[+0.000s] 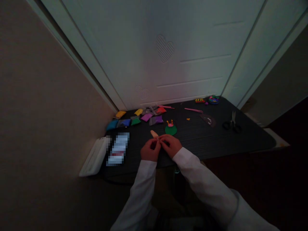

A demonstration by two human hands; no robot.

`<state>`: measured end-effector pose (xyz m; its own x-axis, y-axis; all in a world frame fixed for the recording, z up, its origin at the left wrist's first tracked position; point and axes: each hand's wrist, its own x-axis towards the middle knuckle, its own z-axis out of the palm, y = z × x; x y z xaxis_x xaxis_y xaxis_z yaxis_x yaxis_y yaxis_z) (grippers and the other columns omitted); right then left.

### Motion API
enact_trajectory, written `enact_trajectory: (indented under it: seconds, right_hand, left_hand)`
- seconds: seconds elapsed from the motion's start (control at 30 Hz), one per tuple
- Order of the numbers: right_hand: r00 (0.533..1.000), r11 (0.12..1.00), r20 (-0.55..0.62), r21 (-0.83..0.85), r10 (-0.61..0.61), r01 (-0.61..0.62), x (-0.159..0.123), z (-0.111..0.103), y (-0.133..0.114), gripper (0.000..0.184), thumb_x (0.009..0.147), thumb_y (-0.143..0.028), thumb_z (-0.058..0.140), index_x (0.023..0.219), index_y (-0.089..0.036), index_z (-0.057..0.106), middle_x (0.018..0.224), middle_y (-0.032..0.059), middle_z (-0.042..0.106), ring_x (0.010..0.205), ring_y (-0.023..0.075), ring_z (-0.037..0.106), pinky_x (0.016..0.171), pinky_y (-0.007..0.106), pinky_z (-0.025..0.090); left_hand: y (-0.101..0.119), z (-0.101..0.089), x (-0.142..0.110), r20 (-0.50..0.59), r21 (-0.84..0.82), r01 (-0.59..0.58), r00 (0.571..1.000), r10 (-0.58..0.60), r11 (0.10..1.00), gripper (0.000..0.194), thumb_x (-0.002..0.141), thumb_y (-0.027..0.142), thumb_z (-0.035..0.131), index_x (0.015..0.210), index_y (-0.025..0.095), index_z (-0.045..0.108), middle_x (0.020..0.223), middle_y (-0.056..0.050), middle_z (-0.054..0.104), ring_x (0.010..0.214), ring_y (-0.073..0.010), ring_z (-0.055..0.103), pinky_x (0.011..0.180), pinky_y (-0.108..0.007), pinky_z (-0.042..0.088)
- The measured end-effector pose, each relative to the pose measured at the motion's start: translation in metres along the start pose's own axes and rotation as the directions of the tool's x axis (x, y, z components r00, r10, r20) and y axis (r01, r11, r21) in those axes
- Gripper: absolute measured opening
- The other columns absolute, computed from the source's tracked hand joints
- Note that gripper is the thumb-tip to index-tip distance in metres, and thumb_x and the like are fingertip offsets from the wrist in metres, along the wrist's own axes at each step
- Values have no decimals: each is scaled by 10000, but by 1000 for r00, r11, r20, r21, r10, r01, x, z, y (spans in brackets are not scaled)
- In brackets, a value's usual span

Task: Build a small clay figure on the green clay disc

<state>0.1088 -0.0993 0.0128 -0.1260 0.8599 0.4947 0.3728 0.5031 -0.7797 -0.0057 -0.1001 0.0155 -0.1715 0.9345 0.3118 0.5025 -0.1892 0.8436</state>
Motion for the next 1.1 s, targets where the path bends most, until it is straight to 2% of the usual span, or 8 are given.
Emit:
enact_trajectory:
  seconds: [0.13,0.23,0.33,0.57,0.67,0.8,1.0,1.1]
  right_hand:
    - [1000,1000,-13,-16,26,-26,0,0,0,108,711,-153,449,744,-196,542,892,36,578,853,127,511,774,270,391]
    - [999,999,-32,-31,39,-40,0,-1,1,90,711,-168,448,734,-184,533,837,41,582,802,129,515,743,260,394]
    - [997,997,-45,-45,58,-60,-1,-2,0,80,710,-180,446,726,-176,524,785,40,574,754,130,512,705,254,399]
    - [995,996,-85,-63,57,-62,-3,-2,-3,65,705,-183,440,705,-187,505,756,31,548,719,127,495,670,248,396]
    - [993,996,-94,-53,66,-71,-3,-3,-2,57,696,-188,445,692,-186,503,746,28,540,708,125,485,661,246,393]
    - [977,988,-164,-59,134,-145,2,-6,2,70,698,-200,430,675,-183,494,726,29,520,685,123,467,638,250,383]
    - [977,982,-123,-53,173,-181,1,-2,3,101,704,-266,443,695,-189,507,641,-4,523,574,97,465,556,221,377]
    - [972,975,-71,20,224,-223,-2,0,2,105,691,-287,463,694,-192,506,606,-22,535,544,90,479,534,214,382]
  left_hand:
    - [4,-1,-2,71,128,-107,993,99,986,159,677,299,467,678,187,579,625,5,586,580,-117,521,569,-222,396]
    - [5,-4,-1,172,162,-230,964,202,959,195,721,277,409,750,182,577,717,-22,594,649,-132,528,611,-234,394]
    - [6,-7,-1,242,176,-285,940,239,942,208,736,274,387,741,167,565,718,-36,580,658,-136,521,615,-240,395]
    - [9,-6,-2,215,170,-313,937,274,934,185,729,263,395,715,167,553,681,-29,558,631,-124,499,595,-234,387]
    - [7,-7,-2,230,181,-323,932,279,929,185,726,262,396,681,167,548,649,-25,548,600,-119,488,564,-230,377]
    - [4,-10,-3,289,138,-369,902,319,919,174,715,249,404,675,174,556,651,-21,549,600,-120,490,566,-230,373]
    - [2,-12,-2,167,41,-249,956,239,968,160,703,256,425,639,174,548,584,12,531,553,-107,480,550,-220,369]
    - [1,-12,-1,144,-3,-260,955,258,966,131,686,248,458,609,170,529,642,-4,546,619,-119,497,606,-240,388]
